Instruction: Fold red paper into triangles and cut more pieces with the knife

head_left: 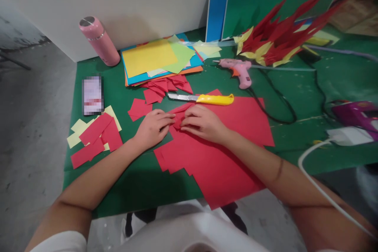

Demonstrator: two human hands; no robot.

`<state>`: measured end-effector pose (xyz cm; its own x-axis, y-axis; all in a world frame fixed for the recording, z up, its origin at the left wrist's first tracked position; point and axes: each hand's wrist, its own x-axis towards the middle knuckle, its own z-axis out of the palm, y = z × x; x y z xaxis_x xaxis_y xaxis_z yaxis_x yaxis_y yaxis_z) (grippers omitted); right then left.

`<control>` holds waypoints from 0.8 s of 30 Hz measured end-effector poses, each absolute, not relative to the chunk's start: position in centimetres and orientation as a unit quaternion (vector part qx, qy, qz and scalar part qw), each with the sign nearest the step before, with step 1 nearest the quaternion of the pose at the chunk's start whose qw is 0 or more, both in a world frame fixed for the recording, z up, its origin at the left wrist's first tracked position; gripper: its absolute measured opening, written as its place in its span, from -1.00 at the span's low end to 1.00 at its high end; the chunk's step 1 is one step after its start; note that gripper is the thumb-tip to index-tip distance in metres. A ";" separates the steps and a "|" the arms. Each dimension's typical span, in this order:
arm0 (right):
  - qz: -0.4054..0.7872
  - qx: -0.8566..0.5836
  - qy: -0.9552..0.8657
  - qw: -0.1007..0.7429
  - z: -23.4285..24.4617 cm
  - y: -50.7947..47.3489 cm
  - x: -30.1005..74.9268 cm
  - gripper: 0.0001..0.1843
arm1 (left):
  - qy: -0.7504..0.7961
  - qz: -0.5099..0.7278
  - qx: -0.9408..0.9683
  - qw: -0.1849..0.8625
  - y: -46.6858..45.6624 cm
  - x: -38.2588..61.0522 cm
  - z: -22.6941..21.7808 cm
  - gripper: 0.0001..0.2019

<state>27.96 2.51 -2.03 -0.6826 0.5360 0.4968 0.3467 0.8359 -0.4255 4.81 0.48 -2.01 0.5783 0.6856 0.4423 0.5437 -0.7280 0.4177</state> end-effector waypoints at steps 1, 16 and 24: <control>0.162 -0.247 -0.904 0.309 -2.1 2.5 28.0 -0.84 | 0.348 0.302 0.880 0.117 0.5 4.8 -2.0 -0.78; 0.261 -0.326 -0.867 0.270 -2.1 2.4 27.7 -0.86 | 0.341 0.311 0.879 0.116 0.3 5.2 -1.8 -0.85; 0.261 -0.366 -0.853 0.264 -2.0 2.2 27.0 -0.84 | 0.354 0.311 0.868 0.155 0.6 5.2 -1.8 -0.90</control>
